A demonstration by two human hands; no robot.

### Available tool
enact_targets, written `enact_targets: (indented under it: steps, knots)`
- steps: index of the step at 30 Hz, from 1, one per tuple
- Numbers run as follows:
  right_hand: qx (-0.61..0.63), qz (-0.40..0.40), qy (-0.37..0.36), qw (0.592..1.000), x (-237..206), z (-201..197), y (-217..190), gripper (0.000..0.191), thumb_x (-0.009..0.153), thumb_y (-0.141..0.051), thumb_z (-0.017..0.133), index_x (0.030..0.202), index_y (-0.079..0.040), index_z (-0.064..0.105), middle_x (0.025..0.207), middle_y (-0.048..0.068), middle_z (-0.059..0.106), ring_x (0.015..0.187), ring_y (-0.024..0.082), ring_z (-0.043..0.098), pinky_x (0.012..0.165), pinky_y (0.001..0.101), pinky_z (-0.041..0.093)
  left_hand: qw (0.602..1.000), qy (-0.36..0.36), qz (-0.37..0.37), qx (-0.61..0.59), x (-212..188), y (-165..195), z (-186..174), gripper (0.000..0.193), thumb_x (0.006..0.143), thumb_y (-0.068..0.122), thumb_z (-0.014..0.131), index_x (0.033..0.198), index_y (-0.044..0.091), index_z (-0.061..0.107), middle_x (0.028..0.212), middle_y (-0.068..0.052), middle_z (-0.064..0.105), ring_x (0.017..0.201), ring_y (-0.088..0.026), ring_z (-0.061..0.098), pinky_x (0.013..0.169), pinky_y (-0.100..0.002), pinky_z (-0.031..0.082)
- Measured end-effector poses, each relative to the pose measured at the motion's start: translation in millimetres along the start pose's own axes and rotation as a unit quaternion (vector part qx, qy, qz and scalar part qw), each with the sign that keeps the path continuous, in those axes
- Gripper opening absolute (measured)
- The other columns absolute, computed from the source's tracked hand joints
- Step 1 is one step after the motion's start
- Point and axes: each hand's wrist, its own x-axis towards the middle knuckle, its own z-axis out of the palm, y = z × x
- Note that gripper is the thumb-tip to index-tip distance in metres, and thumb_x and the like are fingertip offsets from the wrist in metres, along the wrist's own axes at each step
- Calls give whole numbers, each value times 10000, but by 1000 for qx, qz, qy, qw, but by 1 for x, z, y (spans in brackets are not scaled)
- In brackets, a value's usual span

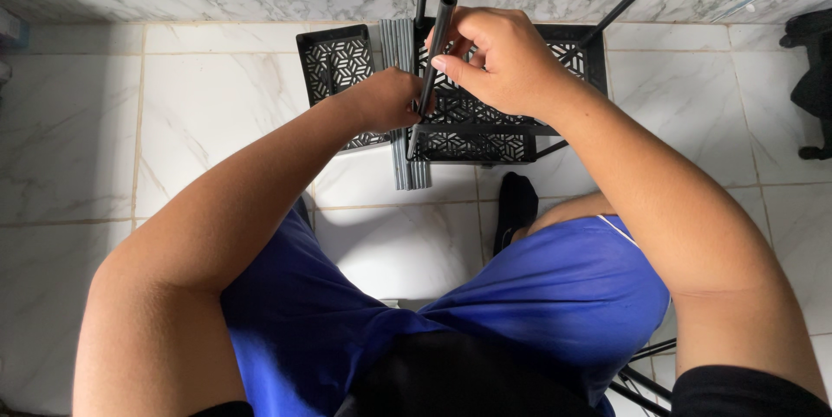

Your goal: The person sits on the floor assembling a black metal storage rack. They fit perforated plastic baskets into a frame, insert long metal poles through the basket sides, and press the poles into place to build up the rack structure.

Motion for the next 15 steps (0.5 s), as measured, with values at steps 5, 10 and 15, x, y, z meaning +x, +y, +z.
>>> enact_targets:
  steps: [5,10,15]
  knots:
    - [-21,5,5,1000,-1,2,3,147,998,-92,758,1073,-3,667,982,80,724,870,148,738,675,267,579,1000,13,12,-3,-1,-1,1,199,811,119,739,1007,156,746,930,-80,761,924,-259,738,850,-392,571]
    - [-12,4,4,1000,0,3,4,171,993,-108,772,1078,-2,667,975,83,726,859,150,739,672,277,594,1000,9,6,3,-1,-1,0,185,821,189,783,998,149,747,930,-89,760,933,-272,731,860,-407,564]
    - [5,19,-13,1000,-2,5,4,188,980,-78,732,1157,-18,706,1031,77,753,824,143,738,674,280,601,1000,9,-5,2,0,0,0,183,818,170,773,1000,158,756,930,-97,756,939,-276,728,860,-411,563]
